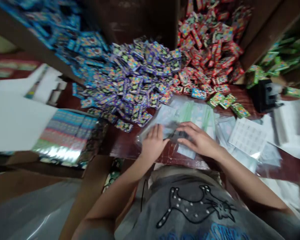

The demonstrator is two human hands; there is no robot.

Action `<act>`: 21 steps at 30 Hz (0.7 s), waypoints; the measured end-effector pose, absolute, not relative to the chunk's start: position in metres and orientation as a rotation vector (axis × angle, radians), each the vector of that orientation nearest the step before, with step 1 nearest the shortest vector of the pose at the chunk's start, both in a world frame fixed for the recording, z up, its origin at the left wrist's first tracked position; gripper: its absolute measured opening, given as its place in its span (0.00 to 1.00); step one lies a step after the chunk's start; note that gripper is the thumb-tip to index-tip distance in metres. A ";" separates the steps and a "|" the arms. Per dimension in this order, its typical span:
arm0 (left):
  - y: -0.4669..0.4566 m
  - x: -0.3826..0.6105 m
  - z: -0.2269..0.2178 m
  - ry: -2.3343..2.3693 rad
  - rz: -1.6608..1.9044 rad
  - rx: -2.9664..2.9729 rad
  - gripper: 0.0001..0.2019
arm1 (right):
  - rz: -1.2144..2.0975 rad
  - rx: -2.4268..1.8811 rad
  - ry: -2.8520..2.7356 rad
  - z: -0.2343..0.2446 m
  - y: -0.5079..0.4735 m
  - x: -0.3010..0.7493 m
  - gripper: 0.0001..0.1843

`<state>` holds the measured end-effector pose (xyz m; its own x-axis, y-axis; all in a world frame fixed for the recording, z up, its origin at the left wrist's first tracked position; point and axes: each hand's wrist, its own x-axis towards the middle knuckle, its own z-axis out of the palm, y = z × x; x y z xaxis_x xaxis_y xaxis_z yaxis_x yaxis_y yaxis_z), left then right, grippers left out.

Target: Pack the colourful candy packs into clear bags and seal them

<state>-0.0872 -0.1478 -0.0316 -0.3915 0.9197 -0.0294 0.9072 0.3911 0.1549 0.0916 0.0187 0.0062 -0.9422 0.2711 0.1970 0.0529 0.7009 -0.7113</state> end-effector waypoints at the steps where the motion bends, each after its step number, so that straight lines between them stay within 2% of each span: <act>1: -0.147 -0.083 -0.034 2.535 0.183 1.658 0.31 | 1.071 -0.272 -2.608 0.004 0.019 0.096 0.20; 3: -0.151 -0.082 -0.030 2.546 0.192 1.663 0.25 | 1.045 -0.299 -2.563 -0.002 0.021 0.101 0.19; 6: -0.162 -0.083 -0.008 2.613 0.280 1.659 0.24 | 0.988 -0.327 -2.468 -0.008 0.022 0.097 0.21; 10: -0.173 -0.072 0.026 2.316 0.887 1.812 0.22 | 0.843 -0.258 -2.392 0.009 0.019 0.084 0.29; 13: -0.173 -0.065 0.041 2.108 1.087 1.650 0.17 | 0.754 -0.167 -2.421 0.029 0.027 0.085 0.22; 16: -0.168 -0.062 0.045 2.049 1.034 1.399 0.14 | 0.669 -0.101 -2.519 0.046 0.043 0.098 0.17; 19: -0.158 -0.060 0.042 1.901 1.017 1.216 0.15 | 0.645 0.025 -2.712 0.060 0.057 0.117 0.16; 21: -0.150 -0.057 0.037 1.617 1.051 1.081 0.21 | 0.741 0.174 -2.825 0.069 0.063 0.128 0.13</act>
